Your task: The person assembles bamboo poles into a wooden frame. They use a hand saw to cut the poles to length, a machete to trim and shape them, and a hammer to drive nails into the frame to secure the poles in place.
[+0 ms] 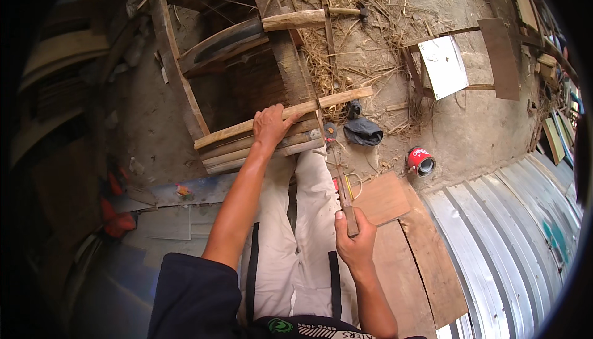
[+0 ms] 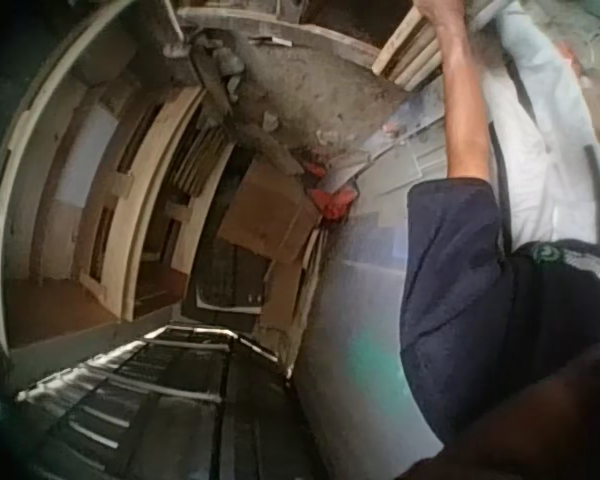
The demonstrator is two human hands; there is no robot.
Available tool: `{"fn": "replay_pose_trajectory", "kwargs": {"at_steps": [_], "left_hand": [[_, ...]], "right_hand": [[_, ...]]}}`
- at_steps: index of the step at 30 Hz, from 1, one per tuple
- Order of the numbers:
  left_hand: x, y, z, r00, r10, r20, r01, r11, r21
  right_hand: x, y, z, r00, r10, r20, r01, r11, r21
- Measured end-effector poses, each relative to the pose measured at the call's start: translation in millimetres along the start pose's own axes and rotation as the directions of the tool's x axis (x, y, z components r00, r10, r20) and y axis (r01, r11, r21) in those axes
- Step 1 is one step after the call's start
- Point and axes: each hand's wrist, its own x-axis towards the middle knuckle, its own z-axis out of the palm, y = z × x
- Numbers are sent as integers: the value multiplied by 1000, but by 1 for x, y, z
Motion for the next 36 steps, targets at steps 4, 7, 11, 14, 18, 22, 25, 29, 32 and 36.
{"fn": "replay_pose_trajectory", "kwargs": {"at_steps": [4,7,11,14,18,22,25,29,32,36], "left_hand": [[3,-1,-13,994,-47,102,52,997,-51],[25,13,-15,958,-183,220,215,968,-129],[50,40,-1,894,-411,176,437,888,-145],[52,49,2,864,-482,144,501,849,-167],[56,58,-1,862,-506,27,489,817,-306],[73,68,-1,748,-664,-16,598,684,-417],[77,69,0,736,-671,87,646,658,-386],[81,70,1,709,-703,43,677,664,-318],[83,72,4,684,-729,17,702,652,-288],[86,72,6,678,-733,50,714,641,-280]], "right_hand": [[2,-4,-1,996,-52,77,46,996,73],[3,-3,-2,985,-9,173,2,999,44],[5,-1,-4,976,-55,209,54,998,10],[7,0,-5,979,-40,199,33,999,40],[8,-1,-2,987,-17,157,2,995,98],[9,-2,2,993,5,116,-19,993,118],[13,-3,4,993,-11,115,2,997,80],[20,-9,3,988,6,154,-5,1000,-5],[21,-13,3,988,-15,151,23,998,-50],[24,-9,11,989,-84,121,93,993,-71]]}}
